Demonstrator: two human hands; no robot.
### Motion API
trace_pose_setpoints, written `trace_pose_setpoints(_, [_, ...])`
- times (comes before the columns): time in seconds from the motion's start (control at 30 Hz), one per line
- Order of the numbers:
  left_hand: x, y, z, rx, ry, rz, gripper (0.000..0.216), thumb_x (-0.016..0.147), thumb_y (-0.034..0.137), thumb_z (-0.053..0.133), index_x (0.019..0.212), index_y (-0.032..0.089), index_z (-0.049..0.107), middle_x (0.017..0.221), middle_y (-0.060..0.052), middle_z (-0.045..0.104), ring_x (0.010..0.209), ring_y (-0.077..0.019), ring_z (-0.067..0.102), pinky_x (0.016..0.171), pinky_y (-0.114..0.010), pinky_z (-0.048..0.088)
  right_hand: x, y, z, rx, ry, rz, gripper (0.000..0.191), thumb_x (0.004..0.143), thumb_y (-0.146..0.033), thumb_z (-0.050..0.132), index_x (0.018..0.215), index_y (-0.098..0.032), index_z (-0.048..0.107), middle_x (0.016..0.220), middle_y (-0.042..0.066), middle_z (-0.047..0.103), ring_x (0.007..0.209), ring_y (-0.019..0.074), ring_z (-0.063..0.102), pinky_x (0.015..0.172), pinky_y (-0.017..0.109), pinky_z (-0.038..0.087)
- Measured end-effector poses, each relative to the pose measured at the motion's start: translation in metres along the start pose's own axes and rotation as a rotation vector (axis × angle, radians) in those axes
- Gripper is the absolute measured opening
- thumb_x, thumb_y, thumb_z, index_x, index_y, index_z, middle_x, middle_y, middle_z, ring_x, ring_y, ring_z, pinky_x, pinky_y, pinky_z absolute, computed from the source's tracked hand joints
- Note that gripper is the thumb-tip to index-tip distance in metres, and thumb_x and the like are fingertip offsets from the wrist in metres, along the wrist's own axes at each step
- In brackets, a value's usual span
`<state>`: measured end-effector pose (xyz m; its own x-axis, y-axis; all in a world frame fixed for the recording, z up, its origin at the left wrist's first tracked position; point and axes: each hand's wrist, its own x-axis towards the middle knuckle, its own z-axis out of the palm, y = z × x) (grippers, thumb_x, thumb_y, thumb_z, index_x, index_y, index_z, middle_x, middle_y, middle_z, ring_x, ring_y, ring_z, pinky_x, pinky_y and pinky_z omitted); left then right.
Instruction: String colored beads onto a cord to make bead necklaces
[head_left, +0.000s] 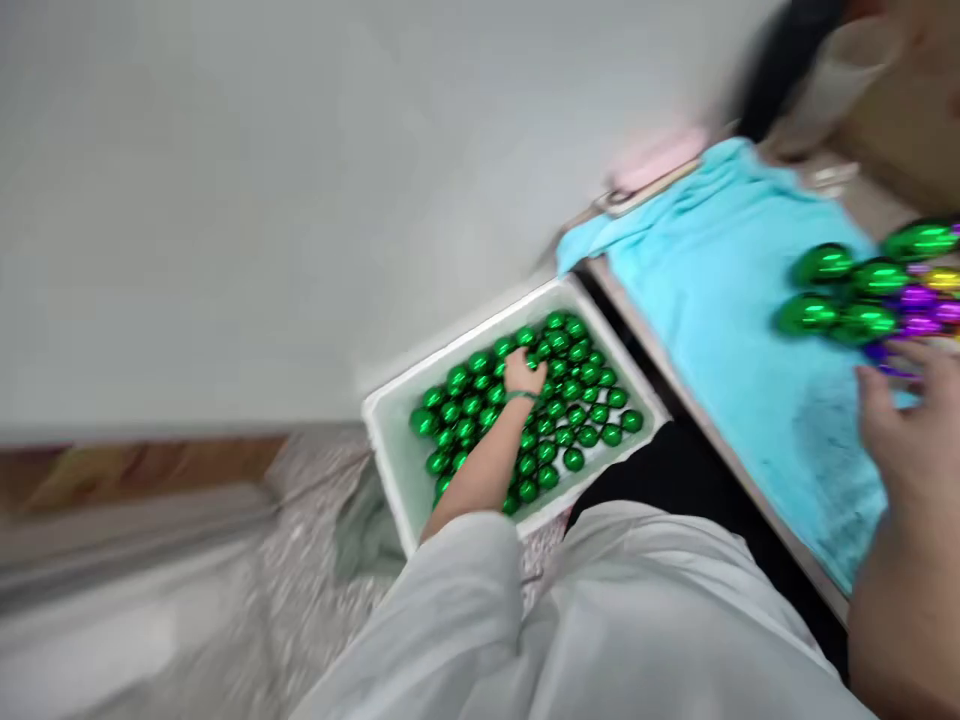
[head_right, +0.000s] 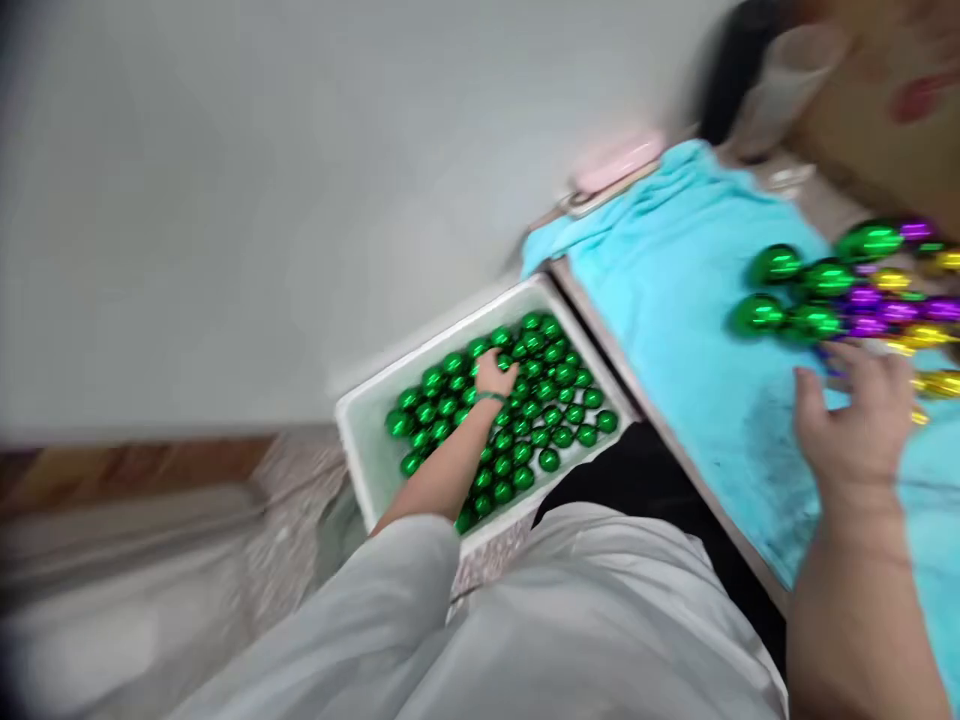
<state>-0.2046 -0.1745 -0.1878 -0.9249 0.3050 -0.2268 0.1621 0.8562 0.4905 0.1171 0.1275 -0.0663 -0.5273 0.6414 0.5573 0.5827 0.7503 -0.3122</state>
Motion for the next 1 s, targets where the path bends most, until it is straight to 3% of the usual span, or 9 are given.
trace_pose_setpoints(0.07, [-0.007, 0.028, -0.010, -0.041, 0.088, 0.136, 0.051, 0.078, 0.029, 0.060, 0.122, 0.010, 0.043, 0.122, -0.016, 0.045, 0.123, -0.0277, 0.036, 0.109, -0.044, 0.027, -0.006, 0.009, -0.015, -0.019, -0.034, 0.083, 0.042, 0.084, -0.045, 0.053, 0.119, -0.023, 0.061, 0.108, 0.018, 0.062, 0.110, 0.0331, 0.057, 0.092, 0.049, 0.049])
trace_pose_setpoints(0.13, [-0.016, 0.065, -0.015, -0.152, 0.286, 0.409, 0.057, 0.076, 0.036, 0.063, 0.122, 0.009, 0.043, 0.120, -0.016, 0.047, 0.119, -0.0282, 0.041, 0.105, -0.044, 0.033, -0.013, 0.021, -0.031, -0.010, -0.029, 0.198, 0.038, 0.086, -0.042, 0.051, 0.116, -0.021, 0.060, 0.113, 0.016, 0.060, 0.104, 0.0295, 0.060, 0.084, 0.046, 0.053])
trace_pose_setpoints(0.17, [-0.023, 0.089, -0.015, -0.207, 0.289, 0.563, 0.059, 0.076, 0.038, 0.064, 0.123, 0.010, 0.042, 0.119, -0.015, 0.047, 0.116, -0.0276, 0.044, 0.103, -0.043, 0.036, -0.017, 0.027, -0.039, -0.006, -0.018, 0.263, 0.036, 0.086, -0.040, 0.050, 0.115, -0.020, 0.060, 0.114, 0.016, 0.058, 0.098, 0.0270, 0.062, 0.079, 0.043, 0.055])
trace_pose_setpoints(0.3, [-0.071, 0.196, 0.003, -0.201, -0.078, 1.206, 0.048, 0.080, 0.035, 0.061, 0.122, 0.018, 0.047, 0.118, -0.012, 0.053, 0.114, -0.0258, 0.049, 0.100, -0.041, 0.040, -0.038, 0.045, -0.068, -0.018, -0.003, 0.437, 0.030, 0.087, -0.033, 0.047, 0.109, -0.018, 0.059, 0.107, 0.013, 0.060, 0.080, 0.0207, 0.064, 0.067, 0.036, 0.054])
trace_pose_setpoints(0.43, [-0.107, 0.281, 0.044, 0.065, -0.268, 1.555, 0.039, 0.085, 0.027, 0.053, 0.123, 0.019, 0.051, 0.123, -0.011, 0.055, 0.116, -0.0271, 0.047, 0.103, -0.043, 0.037, -0.071, 0.066, -0.103, -0.104, -0.022, 0.522, 0.026, 0.088, -0.030, 0.045, 0.103, -0.017, 0.061, 0.098, 0.011, 0.065, 0.076, 0.0212, 0.063, 0.076, 0.038, 0.051])
trace_pose_setpoints(0.6, [-0.107, 0.330, 0.086, 0.262, -0.169, 1.656, 0.036, 0.085, 0.021, 0.047, 0.120, 0.015, 0.056, 0.125, -0.013, 0.054, 0.112, -0.0282, 0.048, 0.100, -0.044, 0.040, -0.136, 0.107, -0.167, -0.262, 0.086, 0.725, 0.026, 0.088, -0.031, 0.046, 0.102, -0.017, 0.063, 0.099, 0.012, 0.068, 0.084, 0.0247, 0.064, 0.077, 0.039, 0.050])
trace_pose_setpoints(0.77, [-0.105, 0.361, 0.087, 0.342, -0.015, 1.688, 0.042, 0.083, 0.029, 0.052, 0.124, 0.020, 0.055, 0.125, -0.014, 0.053, 0.112, -0.0314, 0.050, 0.097, -0.046, 0.043, -0.184, 0.136, -0.213, -0.239, 0.137, 0.833, 0.023, 0.088, -0.035, 0.047, 0.098, -0.021, 0.063, 0.096, 0.010, 0.069, 0.080, 0.0241, 0.066, 0.071, 0.038, 0.051])
trace_pose_setpoints(0.9, [-0.128, 0.382, 0.078, 0.290, 0.023, 1.702, 0.041, 0.082, 0.036, 0.054, 0.122, 0.024, 0.058, 0.121, -0.014, 0.056, 0.111, -0.0331, 0.051, 0.097, -0.050, 0.044, -0.166, 0.167, -0.236, -0.205, 0.174, 0.800, 0.022, 0.087, -0.034, 0.048, 0.099, -0.023, 0.063, 0.096, 0.008, 0.069, 0.077, 0.0222, 0.065, 0.071, 0.036, 0.052])
trace_pose_setpoints(1.0, [-0.156, 0.376, 0.080, 0.240, -0.102, 1.708, 0.037, 0.085, 0.034, 0.050, 0.118, 0.026, 0.062, 0.118, -0.011, 0.060, 0.112, -0.0302, 0.054, 0.098, -0.048, 0.045, -0.121, 0.205, -0.257, -0.216, 0.215, 0.726, 0.022, 0.086, -0.030, 0.049, 0.098, -0.021, 0.065, 0.097, 0.009, 0.069, 0.087, 0.0233, 0.064, 0.077, 0.036, 0.050])
